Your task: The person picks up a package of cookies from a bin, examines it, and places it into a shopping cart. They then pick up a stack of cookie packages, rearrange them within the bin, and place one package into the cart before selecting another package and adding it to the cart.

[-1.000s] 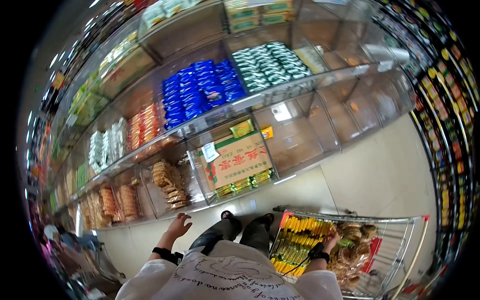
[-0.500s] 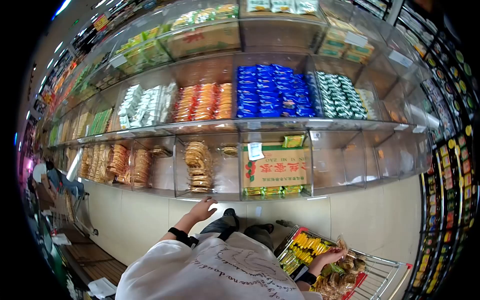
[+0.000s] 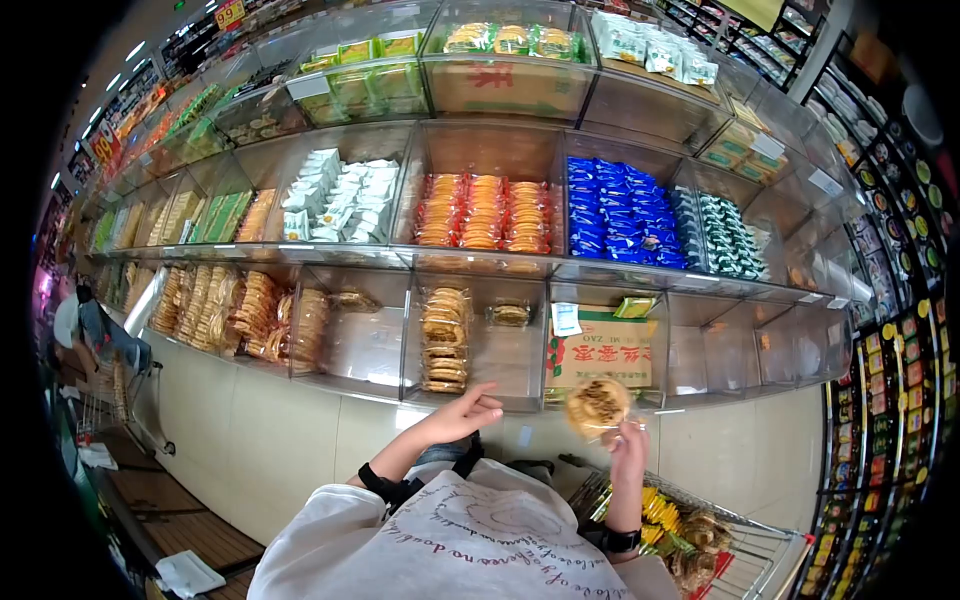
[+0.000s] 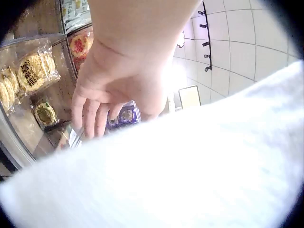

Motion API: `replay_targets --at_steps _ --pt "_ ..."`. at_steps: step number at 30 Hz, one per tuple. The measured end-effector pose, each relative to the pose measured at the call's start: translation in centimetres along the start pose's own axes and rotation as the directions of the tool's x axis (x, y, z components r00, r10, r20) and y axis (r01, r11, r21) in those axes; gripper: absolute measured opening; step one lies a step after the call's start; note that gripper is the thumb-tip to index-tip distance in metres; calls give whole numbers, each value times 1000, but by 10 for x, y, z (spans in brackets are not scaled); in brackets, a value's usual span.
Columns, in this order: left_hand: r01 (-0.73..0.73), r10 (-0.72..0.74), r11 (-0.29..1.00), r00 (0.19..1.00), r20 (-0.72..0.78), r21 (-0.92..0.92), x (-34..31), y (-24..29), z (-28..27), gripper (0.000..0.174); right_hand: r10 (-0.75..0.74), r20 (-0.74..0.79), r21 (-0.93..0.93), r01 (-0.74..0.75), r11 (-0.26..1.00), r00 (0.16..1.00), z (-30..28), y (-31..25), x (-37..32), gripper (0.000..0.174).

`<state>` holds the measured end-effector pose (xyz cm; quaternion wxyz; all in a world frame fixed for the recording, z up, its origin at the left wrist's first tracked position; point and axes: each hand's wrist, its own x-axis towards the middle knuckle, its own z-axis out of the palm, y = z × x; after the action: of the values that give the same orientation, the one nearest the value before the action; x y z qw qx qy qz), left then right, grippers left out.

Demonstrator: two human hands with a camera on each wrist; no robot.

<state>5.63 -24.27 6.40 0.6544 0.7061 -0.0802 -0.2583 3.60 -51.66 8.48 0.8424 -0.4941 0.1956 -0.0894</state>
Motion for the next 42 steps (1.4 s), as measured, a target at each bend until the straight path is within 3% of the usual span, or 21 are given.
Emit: replay_targets --at_steps 1,2,3,4,5,6,8,9,10,11,12,14,16,18,20,21,23,27,34,42 --pt "-1 1 1000 1000 0 -3 -6 2 -1 53 99 180 -40 -93 995 979 17 -2 -9 12" --pt "-7 18 988 997 72 -152 -14 6 -3 56 199 348 -94 -178 980 916 30 0 -19 10" --pt "-5 49 955 989 140 -296 -19 11 -2 60 261 435 -172 -205 964 862 38 6 -24 9" --pt "-3 43 955 991 128 -298 -27 19 2 63 324 512 -251 -223 942 795 44 12 -28 10" --pt "9 48 950 984 173 -311 -34 19 1 61 337 684 -254 -221 941 647 51 20 -28 10" --pt "24 51 944 975 217 -329 -40 18 3 59 343 679 -259 -225 939 649 54 27 -31 10" --pt "-7 60 942 987 149 -336 -51 19 -3 50 340 577 -83 -361 929 742 61 42 -39 8" --pt "73 -17 944 984 175 -323 -53 20 -12 46 334 504 -139 -307 942 796 66 51 -40 9" --pt "153 -94 939 975 200 -307 -56 20 -17 42 339 501 -144 -310 940 796 68 53 -42 9" --pt "52 -14 950 992 123 -308 -59 17 -19 39 332 484 -225 -251 941 809 74 54 -44 13" --pt "50 -12 949 993 122 -312 -61 17 -21 39 320 472 -306 -188 933 822 77 55 -44 17" --pt "37 -2 918 996 89 -396 -64 19 -24 41 370 461 -377 -200 904 806 76 57 -49 25" --pt "31 -2 918 997 73 -395 -66 19 -22 42 504 426 -583 -198 788 751 80 55 -53 27" --pt "103 -62 883 993 103 -458 -70 19 -23 44 472 449 -607 -128 784 759 84 61 -57 30" --pt "73 -39 901 995 86 -427 -72 18 -25 48 515 479 -435 -317 843 711 86 69 -56 25" --pt "65 -45 902 997 56 -426 -72 16 -27 49 516 483 -438 -315 842 707 90 70 -56 25" --pt "56 -51 902 998 24 -427 -72 16 -30 50 469 415 -514 -225 828 780 96 70 -57 19" --pt "3 -32 889 998 -55 -459 -72 17 -32 51 392 395 -550 -129 825 831 112 65 -62 17" --pt "-35 -12 912 994 -112 -408 -72 12 -39 53 269 458 -440 -47 897 847 120 70 -67 16" --pt "-24 -56 897 984 -167 -442 -71 11 -43 55 274 467 -425 -58 903 841 113 78 -69 22"
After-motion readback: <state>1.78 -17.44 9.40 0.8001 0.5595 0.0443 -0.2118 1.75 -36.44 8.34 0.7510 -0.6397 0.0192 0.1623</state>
